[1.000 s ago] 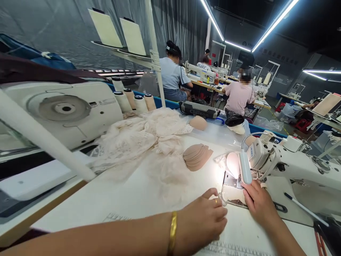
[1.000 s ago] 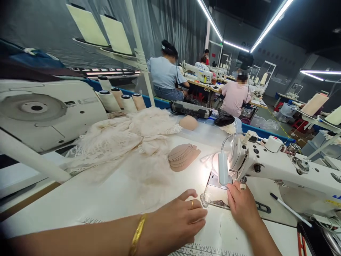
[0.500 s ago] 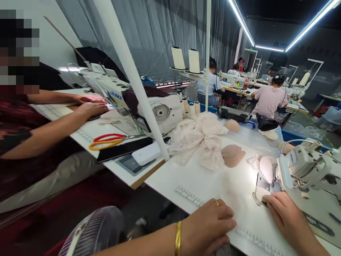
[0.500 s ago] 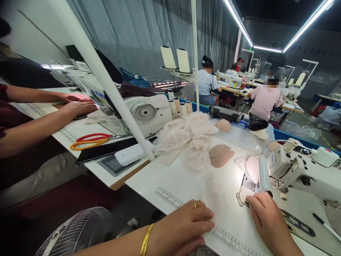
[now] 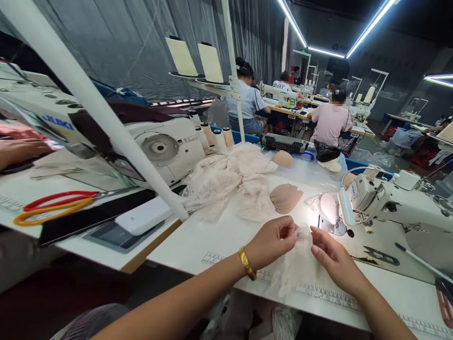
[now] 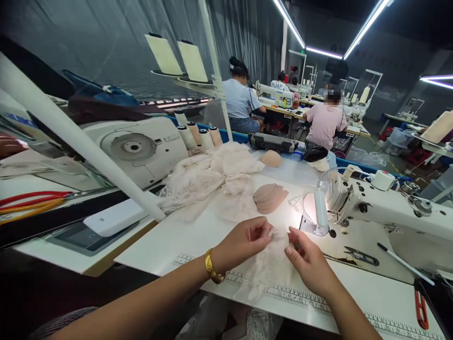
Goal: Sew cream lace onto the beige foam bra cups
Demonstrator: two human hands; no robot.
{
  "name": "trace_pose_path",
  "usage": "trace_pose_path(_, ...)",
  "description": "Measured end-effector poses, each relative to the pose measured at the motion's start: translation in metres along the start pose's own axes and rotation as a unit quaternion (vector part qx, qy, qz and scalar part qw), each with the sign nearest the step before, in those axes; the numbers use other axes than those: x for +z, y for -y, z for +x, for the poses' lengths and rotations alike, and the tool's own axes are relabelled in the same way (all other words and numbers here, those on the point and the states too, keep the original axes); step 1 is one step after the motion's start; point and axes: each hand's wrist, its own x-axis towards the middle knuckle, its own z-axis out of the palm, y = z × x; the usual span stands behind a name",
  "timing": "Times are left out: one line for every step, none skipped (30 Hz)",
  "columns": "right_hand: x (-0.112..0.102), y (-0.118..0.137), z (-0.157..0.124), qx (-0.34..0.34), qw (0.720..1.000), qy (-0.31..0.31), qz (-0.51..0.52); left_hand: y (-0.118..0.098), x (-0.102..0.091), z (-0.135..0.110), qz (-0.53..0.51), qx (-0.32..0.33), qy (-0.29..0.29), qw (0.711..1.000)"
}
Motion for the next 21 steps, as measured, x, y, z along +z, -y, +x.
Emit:
trace_pose_path(0.001, 0.001, 0.001, 0.017, 0.998, 0.017, 0.051, -0.002, 0.002, -0.001, -0.061, -0.008, -0.009, 0.998)
trace_pose_path(0.001, 0.002, 0.002, 0.032, 0.995, 0.026, 0.091, -0.004, 0.003, -0.001, -0.113, -0.017, -0.019, 0.993)
trace_pose_path(0.002, 0.003, 0.002, 0.044, 0.992, 0.025, 0.119, -0.005, 0.004, -0.001, -0.154, -0.029, -0.027, 0.987)
trace_pose_path(0.003, 0.004, 0.002, 0.053, 0.989, 0.013, 0.136, -0.005, 0.004, -0.001, -0.187, -0.042, -0.028, 0.981)
trace_pose_path(0.003, 0.004, 0.002, 0.058, 0.988, -0.003, 0.146, -0.005, 0.005, -0.001, -0.212, -0.058, -0.021, 0.975)
trace_pose_path(0.003, 0.004, 0.002, 0.06, 0.986, -0.018, 0.153, -0.004, 0.006, -0.001, -0.231, -0.077, -0.011, 0.97)
trace_pose_path(0.003, 0.004, 0.002, 0.059, 0.985, -0.03, 0.157, -0.004, 0.007, 0.0, -0.243, -0.095, -0.001, 0.965)
trace_pose_path(0.003, 0.004, 0.001, 0.057, 0.985, -0.038, 0.161, -0.004, 0.008, 0.0, -0.25, -0.111, 0.003, 0.962)
trace_pose_path(0.003, 0.004, 0.0, 0.054, 0.984, -0.043, 0.166, -0.004, 0.009, 0.0, -0.254, -0.123, 0.002, 0.959)
trace_pose_path(0.002, 0.004, -0.001, 0.051, 0.982, -0.047, 0.175, -0.003, 0.011, 0.0, -0.256, -0.128, -0.004, 0.958)
trace_pose_path(0.002, 0.005, -0.001, 0.049, 0.98, -0.046, 0.188, -0.003, 0.013, -0.001, -0.256, -0.126, -0.011, 0.958)
trace_pose_path(0.001, 0.005, -0.002, 0.047, 0.977, -0.041, 0.204, -0.003, 0.015, -0.002, -0.253, -0.121, -0.015, 0.96)
trace_pose_path(0.001, 0.006, -0.002, 0.046, 0.973, -0.034, 0.223, -0.002, 0.017, -0.003, -0.244, -0.114, -0.015, 0.963)
trace_pose_path(0.001, 0.006, -0.003, 0.044, 0.969, -0.029, 0.242, -0.001, 0.019, -0.004, -0.23, -0.107, -0.012, 0.967)
trace_pose_path(0.001, 0.007, -0.003, 0.042, 0.965, -0.031, 0.258, 0.0, 0.019, -0.005, -0.211, -0.102, -0.005, 0.972)
trace_pose_path(0.002, 0.007, -0.002, 0.041, 0.962, -0.04, 0.268, 0.002, 0.019, -0.006, -0.187, -0.097, 0.008, 0.978)
trace_pose_path(0.002, 0.007, -0.002, 0.041, 0.96, -0.056, 0.27, 0.003, 0.017, -0.005, -0.154, -0.091, 0.029, 0.983)
trace_pose_path(0.003, 0.006, -0.001, 0.044, 0.961, -0.076, 0.262, 0.004, 0.013, -0.003, -0.114, -0.078, 0.05, 0.989)
trace_pose_path(0.004, 0.004, 0.0, 0.052, 0.963, -0.096, 0.245, 0.004, 0.006, 0.0, -0.064, -0.059, 0.063, 0.994)
trace_pose_path(0.005, 0.002, 0.001, 0.063, 0.966, -0.115, 0.221, 0.005, -0.002, 0.006, -0.004, -0.034, 0.062, 0.997)
trace_pose_path(0.006, 0.0, 0.002, 0.077, 0.969, -0.13, 0.196, 0.005, -0.011, 0.013, 0.069, -0.006, 0.042, 0.997)
